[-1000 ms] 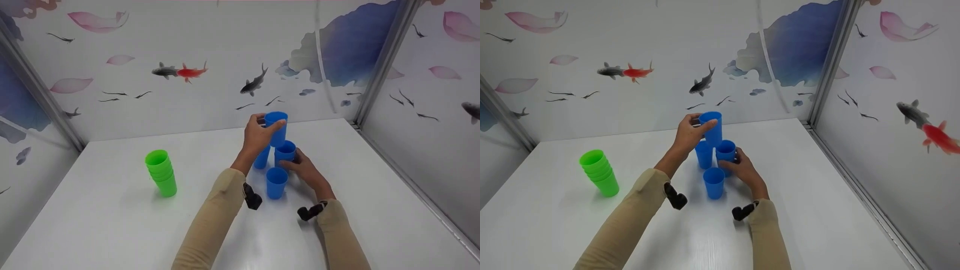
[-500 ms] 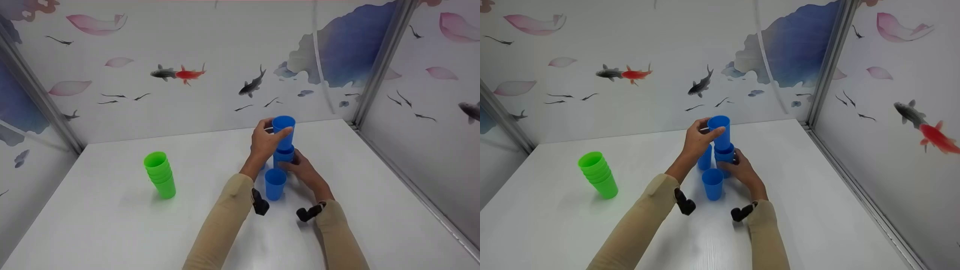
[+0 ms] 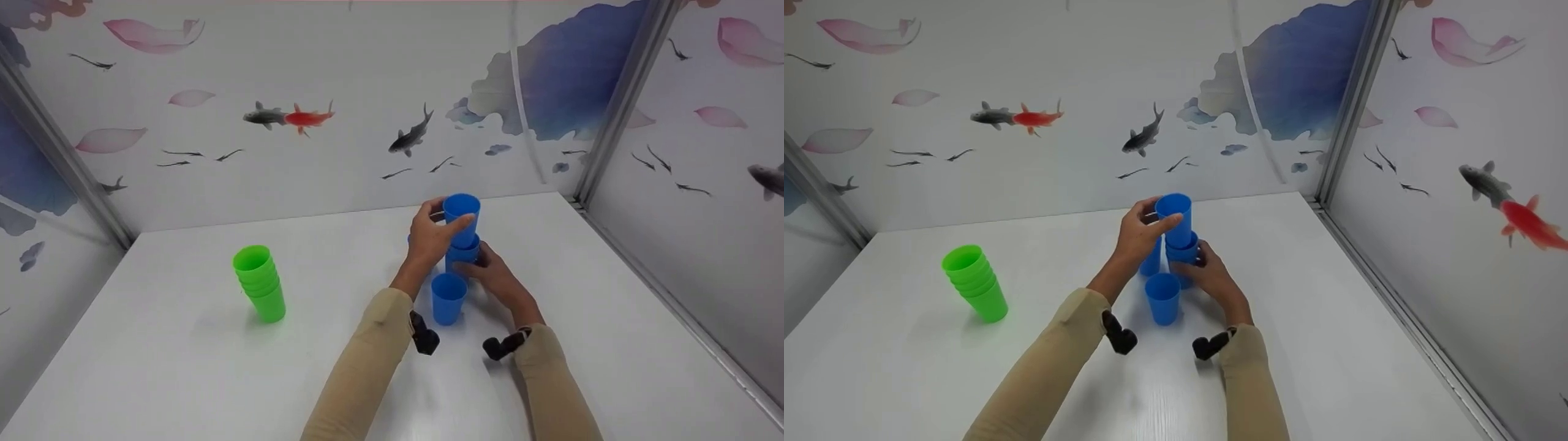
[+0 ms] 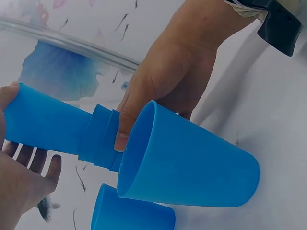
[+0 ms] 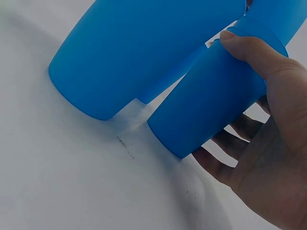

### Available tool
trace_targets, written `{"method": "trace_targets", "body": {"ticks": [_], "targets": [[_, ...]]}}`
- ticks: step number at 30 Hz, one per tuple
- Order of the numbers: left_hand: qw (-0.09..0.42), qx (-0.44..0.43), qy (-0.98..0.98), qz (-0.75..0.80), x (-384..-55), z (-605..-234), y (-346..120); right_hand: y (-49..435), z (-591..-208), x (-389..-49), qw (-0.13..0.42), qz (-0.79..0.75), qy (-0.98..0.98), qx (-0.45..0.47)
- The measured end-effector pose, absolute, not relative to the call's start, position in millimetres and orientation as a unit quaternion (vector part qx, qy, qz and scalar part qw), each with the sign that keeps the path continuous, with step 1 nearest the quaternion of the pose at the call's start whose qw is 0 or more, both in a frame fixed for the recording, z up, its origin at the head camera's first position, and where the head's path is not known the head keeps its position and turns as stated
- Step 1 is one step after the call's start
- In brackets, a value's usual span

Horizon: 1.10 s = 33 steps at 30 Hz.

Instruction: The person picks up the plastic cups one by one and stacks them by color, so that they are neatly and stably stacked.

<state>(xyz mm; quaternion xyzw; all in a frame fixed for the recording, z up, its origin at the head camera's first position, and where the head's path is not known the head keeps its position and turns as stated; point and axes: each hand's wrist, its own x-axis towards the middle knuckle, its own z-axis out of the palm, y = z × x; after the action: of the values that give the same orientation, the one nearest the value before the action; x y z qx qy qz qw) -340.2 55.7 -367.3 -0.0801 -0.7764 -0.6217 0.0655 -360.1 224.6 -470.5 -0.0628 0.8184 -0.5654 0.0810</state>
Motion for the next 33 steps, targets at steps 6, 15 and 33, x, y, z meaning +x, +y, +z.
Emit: {"method": "trace_targets", "body": {"ticks": [6,15,33], "targets": [[0.059,-0.090,-0.779,-0.618,-339,-372,55,224,-470,-358,0.084,-0.565,0.819,-0.057],[0.053,-0.098,-0.778,-0.618,-337,-376,55,224,-470,-358,0.081,-0.569,0.816,-0.062],[0.042,-0.091,-0.780,-0.618,-335,-388,58,224,-468,-359,0.086,-0.566,0.817,-0.066]]}}
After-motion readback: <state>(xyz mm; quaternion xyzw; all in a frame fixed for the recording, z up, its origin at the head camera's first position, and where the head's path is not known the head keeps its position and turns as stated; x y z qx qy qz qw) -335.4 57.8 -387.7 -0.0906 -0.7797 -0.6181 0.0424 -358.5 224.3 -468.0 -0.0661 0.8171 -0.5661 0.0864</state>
